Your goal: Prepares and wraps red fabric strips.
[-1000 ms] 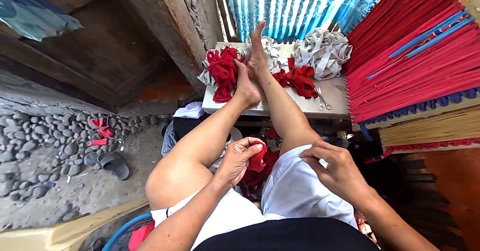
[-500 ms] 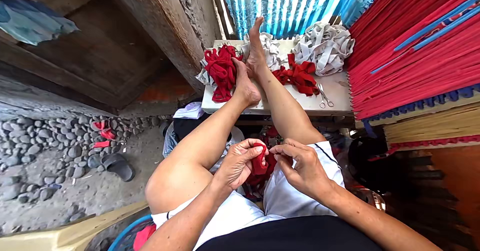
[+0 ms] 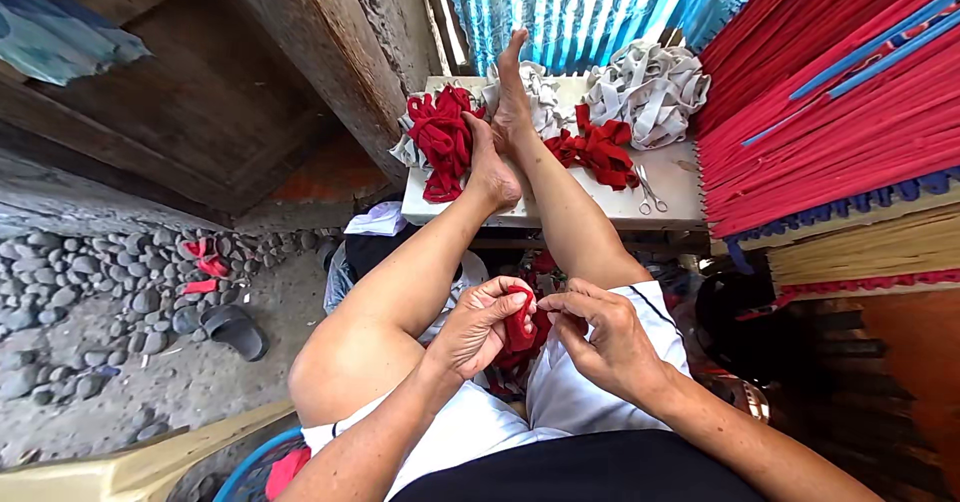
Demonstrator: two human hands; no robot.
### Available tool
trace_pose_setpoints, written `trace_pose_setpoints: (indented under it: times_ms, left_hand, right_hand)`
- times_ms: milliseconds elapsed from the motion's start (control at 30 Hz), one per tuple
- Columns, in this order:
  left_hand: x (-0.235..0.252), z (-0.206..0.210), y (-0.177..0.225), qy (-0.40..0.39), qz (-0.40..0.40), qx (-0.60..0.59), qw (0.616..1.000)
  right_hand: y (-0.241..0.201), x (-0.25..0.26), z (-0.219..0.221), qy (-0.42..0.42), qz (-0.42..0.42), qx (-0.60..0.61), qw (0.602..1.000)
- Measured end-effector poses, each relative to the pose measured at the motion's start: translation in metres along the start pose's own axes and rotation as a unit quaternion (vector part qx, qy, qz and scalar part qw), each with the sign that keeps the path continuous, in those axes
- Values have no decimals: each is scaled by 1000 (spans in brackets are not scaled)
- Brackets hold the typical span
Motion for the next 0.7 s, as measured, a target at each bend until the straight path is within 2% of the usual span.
trace_pose_setpoints:
  times_ms: [700]
  left_hand:
    - [0, 1, 1, -4, -12, 24, 1000]
  right_hand:
    - [6, 0, 0, -16, 21, 35, 999]
Point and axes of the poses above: each hand's wrist, its own x-axis towards the middle knuckle, its own z-axis out of the palm, y = z × x, the point moved 4 cm from there along x, towards the middle knuckle, and after that the axes turned 11 degrees about x, right-handed, at the moved point
